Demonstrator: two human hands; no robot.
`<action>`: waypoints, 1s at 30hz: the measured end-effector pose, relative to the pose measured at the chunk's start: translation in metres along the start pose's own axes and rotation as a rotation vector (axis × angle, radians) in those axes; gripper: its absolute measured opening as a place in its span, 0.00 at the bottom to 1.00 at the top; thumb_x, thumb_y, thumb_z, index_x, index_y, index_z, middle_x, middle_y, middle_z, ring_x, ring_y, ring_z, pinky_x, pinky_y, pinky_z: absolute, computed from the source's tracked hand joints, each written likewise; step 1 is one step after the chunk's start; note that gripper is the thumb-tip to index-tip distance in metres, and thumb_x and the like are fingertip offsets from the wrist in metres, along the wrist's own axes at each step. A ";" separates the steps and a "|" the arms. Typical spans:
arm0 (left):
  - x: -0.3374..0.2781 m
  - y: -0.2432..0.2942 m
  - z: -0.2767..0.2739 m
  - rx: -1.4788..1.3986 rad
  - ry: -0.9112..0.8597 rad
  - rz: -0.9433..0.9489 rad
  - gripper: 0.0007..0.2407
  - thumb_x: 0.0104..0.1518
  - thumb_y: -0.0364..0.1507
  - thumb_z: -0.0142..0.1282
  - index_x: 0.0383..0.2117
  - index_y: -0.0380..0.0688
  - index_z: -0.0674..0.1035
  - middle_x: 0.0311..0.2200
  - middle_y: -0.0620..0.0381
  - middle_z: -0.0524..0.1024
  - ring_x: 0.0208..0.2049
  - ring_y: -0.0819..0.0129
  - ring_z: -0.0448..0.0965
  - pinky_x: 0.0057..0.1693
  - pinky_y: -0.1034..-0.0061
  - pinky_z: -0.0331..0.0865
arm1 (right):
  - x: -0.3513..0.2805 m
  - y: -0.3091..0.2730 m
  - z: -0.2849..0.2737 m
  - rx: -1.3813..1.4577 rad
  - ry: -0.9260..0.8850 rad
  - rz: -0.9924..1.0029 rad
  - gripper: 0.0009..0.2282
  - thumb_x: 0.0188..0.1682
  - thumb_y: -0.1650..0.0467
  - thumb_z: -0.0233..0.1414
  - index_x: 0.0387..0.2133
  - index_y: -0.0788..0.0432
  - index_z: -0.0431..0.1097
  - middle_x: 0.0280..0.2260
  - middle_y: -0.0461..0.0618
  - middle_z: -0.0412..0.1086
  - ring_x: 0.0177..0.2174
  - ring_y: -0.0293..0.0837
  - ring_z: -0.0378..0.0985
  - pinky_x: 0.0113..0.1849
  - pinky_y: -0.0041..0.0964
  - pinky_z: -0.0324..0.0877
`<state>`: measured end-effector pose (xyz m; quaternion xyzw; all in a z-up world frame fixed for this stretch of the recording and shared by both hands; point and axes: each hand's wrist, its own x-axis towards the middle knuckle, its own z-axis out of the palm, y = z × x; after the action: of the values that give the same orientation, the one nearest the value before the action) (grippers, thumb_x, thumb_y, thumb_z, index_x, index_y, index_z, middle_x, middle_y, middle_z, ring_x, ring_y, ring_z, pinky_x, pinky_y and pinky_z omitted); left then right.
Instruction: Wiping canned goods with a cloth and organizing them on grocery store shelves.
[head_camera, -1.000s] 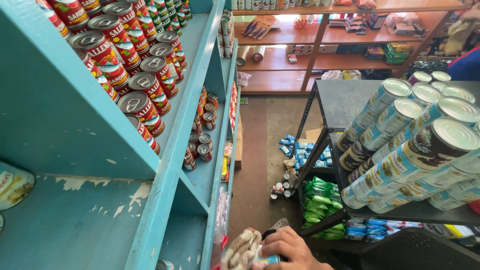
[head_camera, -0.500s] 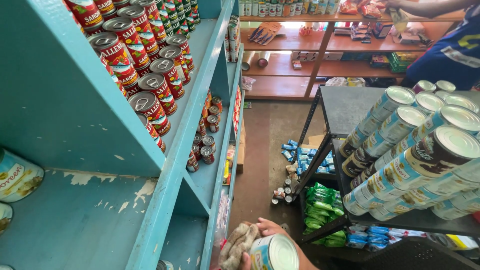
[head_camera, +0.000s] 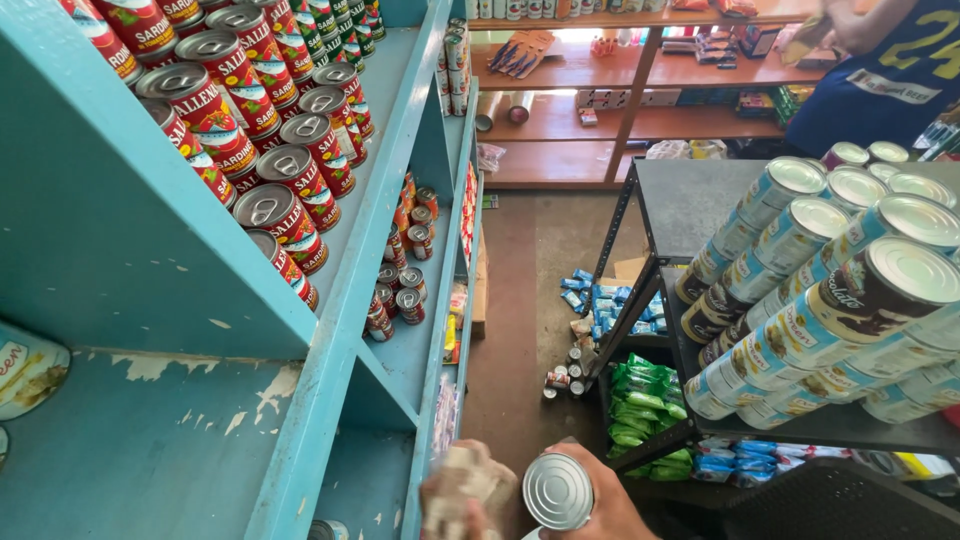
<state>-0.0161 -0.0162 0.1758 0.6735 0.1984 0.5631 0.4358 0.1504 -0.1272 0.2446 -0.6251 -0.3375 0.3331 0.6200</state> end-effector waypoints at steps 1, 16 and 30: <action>0.027 -0.001 0.020 0.037 0.023 0.014 0.15 0.48 0.27 0.68 0.31 0.39 0.70 0.30 0.46 0.85 0.27 0.70 0.89 0.45 0.75 0.82 | -0.001 0.003 0.004 -0.011 0.039 0.003 0.35 0.23 0.74 0.72 0.51 0.58 0.69 0.44 0.51 0.77 0.46 0.46 0.83 0.50 0.42 0.72; -0.001 -0.009 0.038 0.565 -0.294 0.376 0.05 0.51 0.40 0.62 0.32 0.68 0.81 0.27 0.85 0.80 0.34 0.85 0.72 0.57 0.67 0.58 | 0.003 0.035 -0.009 -0.137 0.047 -0.139 0.28 0.34 0.71 0.65 0.53 0.58 0.69 0.52 0.54 0.68 0.52 0.51 0.75 0.52 0.45 0.68; 0.031 0.025 0.063 0.501 -0.306 0.413 0.01 0.61 0.32 0.60 0.35 0.56 0.81 0.27 0.71 0.80 0.32 0.76 0.74 0.54 0.63 0.67 | 0.016 0.049 -0.025 -0.174 -0.128 -0.241 0.20 0.41 0.75 0.61 0.50 0.61 0.75 0.55 0.54 0.66 0.55 0.49 0.72 0.57 0.46 0.66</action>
<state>0.0464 -0.0291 0.2150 0.8618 0.1224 0.4660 0.1589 0.1802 -0.1274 0.1954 -0.6090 -0.4764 0.2647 0.5762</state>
